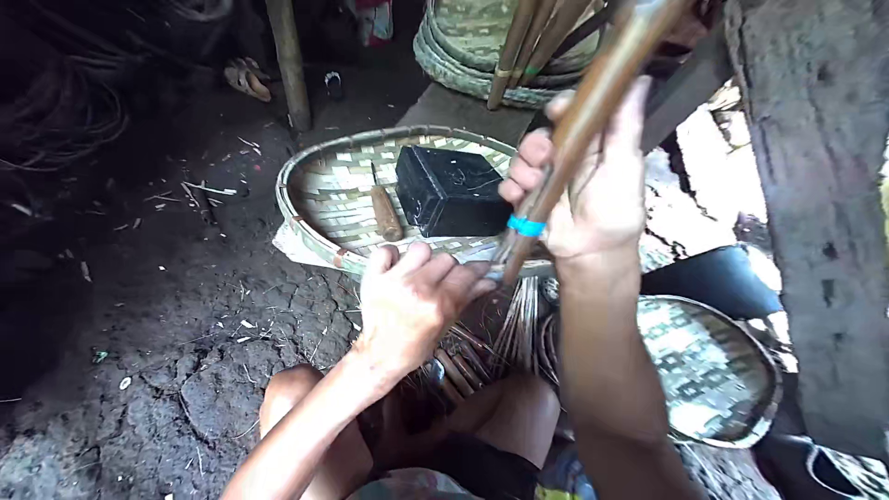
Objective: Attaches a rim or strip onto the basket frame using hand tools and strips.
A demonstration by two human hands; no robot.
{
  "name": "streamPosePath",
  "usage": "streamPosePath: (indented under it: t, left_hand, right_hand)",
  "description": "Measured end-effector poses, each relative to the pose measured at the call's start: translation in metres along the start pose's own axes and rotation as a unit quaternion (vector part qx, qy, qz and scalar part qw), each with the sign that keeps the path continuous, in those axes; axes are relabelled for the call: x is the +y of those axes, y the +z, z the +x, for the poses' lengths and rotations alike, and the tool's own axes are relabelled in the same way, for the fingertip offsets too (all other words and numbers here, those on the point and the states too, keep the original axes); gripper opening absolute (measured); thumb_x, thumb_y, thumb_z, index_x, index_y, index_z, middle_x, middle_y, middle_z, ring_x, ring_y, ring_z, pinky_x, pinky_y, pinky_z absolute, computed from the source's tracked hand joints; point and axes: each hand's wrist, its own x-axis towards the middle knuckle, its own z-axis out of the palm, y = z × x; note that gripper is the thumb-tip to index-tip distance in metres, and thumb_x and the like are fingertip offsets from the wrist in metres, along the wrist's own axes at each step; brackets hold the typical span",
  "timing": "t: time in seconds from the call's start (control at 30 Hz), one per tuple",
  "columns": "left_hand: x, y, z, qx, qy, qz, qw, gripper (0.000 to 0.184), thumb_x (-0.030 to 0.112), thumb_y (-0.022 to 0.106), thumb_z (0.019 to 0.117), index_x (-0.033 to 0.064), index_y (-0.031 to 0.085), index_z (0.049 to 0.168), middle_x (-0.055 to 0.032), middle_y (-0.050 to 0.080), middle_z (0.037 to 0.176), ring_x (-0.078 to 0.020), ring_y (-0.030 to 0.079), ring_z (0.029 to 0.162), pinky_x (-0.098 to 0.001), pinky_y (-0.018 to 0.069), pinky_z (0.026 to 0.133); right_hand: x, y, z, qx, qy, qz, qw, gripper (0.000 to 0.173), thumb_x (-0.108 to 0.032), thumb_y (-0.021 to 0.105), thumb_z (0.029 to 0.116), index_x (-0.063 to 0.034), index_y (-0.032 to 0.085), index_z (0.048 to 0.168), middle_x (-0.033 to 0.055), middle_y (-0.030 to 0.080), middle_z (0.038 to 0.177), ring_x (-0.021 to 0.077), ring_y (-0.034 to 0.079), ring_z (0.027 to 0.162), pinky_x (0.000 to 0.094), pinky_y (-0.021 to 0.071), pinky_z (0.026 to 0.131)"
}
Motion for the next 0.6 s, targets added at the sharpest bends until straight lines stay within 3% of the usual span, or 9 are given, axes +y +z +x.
streamPosePath:
  t: [0.03, 0.1, 0.17, 0.2, 0.23, 0.3, 0.4, 0.5, 0.6]
  left_hand:
    - [-0.008, -0.008, 0.003, -0.013, -0.011, -0.019, 1.000, 0.021, 0.035, 0.070, 0.0952, 0.0181, 0.083, 0.096, 0.0013, 0.069, 0.072, -0.0160, 0.052, 0.064, -0.0389, 0.0350, 0.075]
    - [-0.022, -0.019, 0.000, -0.021, -0.024, -0.040, 0.999, 0.021, 0.035, 0.072, 0.0936, 0.0178, 0.083, 0.097, 0.0013, 0.070, 0.077, -0.0154, 0.054, 0.068, -0.0407, 0.0362, 0.080]
    - [-0.023, -0.018, -0.010, -0.002, -0.026, -0.036, 0.999, 0.019, 0.036, 0.074, 0.0916, 0.0187, 0.083, 0.094, 0.0018, 0.072, 0.078, -0.0143, 0.055, 0.068, -0.0408, 0.0362, 0.082]
    - [-0.022, -0.015, -0.013, 0.008, -0.026, -0.031, 0.999, 0.019, 0.035, 0.075, 0.0906, 0.0191, 0.083, 0.093, 0.0020, 0.073, 0.078, -0.0139, 0.056, 0.069, -0.0405, 0.0357, 0.082]
    - [-0.021, -0.013, -0.015, 0.015, -0.024, -0.028, 0.999, 0.018, 0.035, 0.075, 0.0900, 0.0193, 0.083, 0.092, 0.0022, 0.073, 0.079, -0.0135, 0.057, 0.069, -0.0402, 0.0356, 0.082]
    - [-0.020, -0.011, -0.015, 0.023, -0.022, -0.024, 0.999, 0.018, 0.036, 0.076, 0.0896, 0.0195, 0.083, 0.092, 0.0024, 0.073, 0.079, -0.0130, 0.057, 0.070, -0.0395, 0.0354, 0.082]
    - [-0.017, -0.010, -0.015, 0.025, -0.026, -0.010, 0.999, 0.018, 0.036, 0.075, 0.0893, 0.0198, 0.083, 0.091, 0.0028, 0.071, 0.076, -0.0126, 0.057, 0.069, -0.0386, 0.0356, 0.081]
    - [-0.003, -0.001, -0.013, 0.044, -0.031, 0.019, 0.998, 0.016, 0.036, 0.076, 0.0887, 0.0211, 0.083, 0.089, 0.0035, 0.070, 0.072, -0.0122, 0.056, 0.065, -0.0377, 0.0368, 0.078]
    - [0.009, 0.002, -0.010, 0.026, -0.031, 0.032, 0.999, 0.016, 0.034, 0.075, 0.0893, 0.0207, 0.082, 0.090, 0.0028, 0.069, 0.072, -0.0151, 0.056, 0.065, -0.0387, 0.0374, 0.077]
  right_hand:
    - [-0.002, -0.002, 0.010, -0.020, -0.013, -0.071, 0.997, 0.059, -0.031, 0.000, 0.1116, -0.0134, 0.056, 0.113, -0.0067, 0.068, 0.076, 0.0069, 0.069, 0.070, 0.0250, 0.0611, 0.068]
    - [0.000, -0.007, 0.034, -0.108, -0.113, -0.270, 0.950, 0.031, -0.005, 0.033, 0.1079, -0.0003, 0.055, 0.128, -0.0039, 0.071, 0.099, 0.0038, 0.070, 0.091, 0.0246, 0.0585, 0.087]
    - [0.014, 0.002, 0.053, -0.246, -0.181, -0.416, 0.857, 0.028, -0.006, 0.055, 0.0995, 0.0034, 0.064, 0.124, 0.0053, 0.071, 0.110, 0.0084, 0.067, 0.102, 0.0278, 0.0549, 0.094]
    - [0.025, 0.011, 0.060, -0.318, -0.195, -0.461, 0.805, 0.028, -0.005, 0.062, 0.0947, 0.0012, 0.070, 0.121, 0.0116, 0.073, 0.113, 0.0186, 0.068, 0.108, 0.0380, 0.0534, 0.099]
    - [0.035, 0.022, 0.064, -0.391, -0.178, -0.495, 0.755, 0.033, -0.005, 0.067, 0.0906, -0.0042, 0.072, 0.123, 0.0150, 0.072, 0.119, 0.0303, 0.066, 0.116, 0.0514, 0.0484, 0.102]
    - [0.050, 0.040, 0.067, -0.492, -0.118, -0.538, 0.674, 0.043, -0.005, 0.071, 0.0870, -0.0175, 0.073, 0.129, 0.0118, 0.067, 0.129, 0.0371, 0.055, 0.127, 0.0616, 0.0382, 0.106]
    - [0.064, 0.049, 0.069, -0.529, -0.141, -0.582, 0.601, 0.040, -0.008, 0.071, 0.0845, -0.0213, 0.074, 0.122, 0.0087, 0.067, 0.124, 0.0334, 0.056, 0.122, 0.0531, 0.0377, 0.104]
    - [0.066, 0.037, 0.069, -0.480, -0.246, -0.553, 0.635, 0.023, -0.008, 0.071, 0.0820, -0.0086, 0.073, 0.105, 0.0130, 0.071, 0.105, 0.0339, 0.064, 0.105, 0.0504, 0.0461, 0.091]
    - [0.037, 0.014, 0.063, -0.281, -0.261, -0.509, 0.770, 0.026, -0.007, 0.072, 0.0875, 0.0091, 0.069, 0.108, 0.0234, 0.072, 0.101, 0.0307, 0.071, 0.093, 0.0437, 0.0560, 0.086]
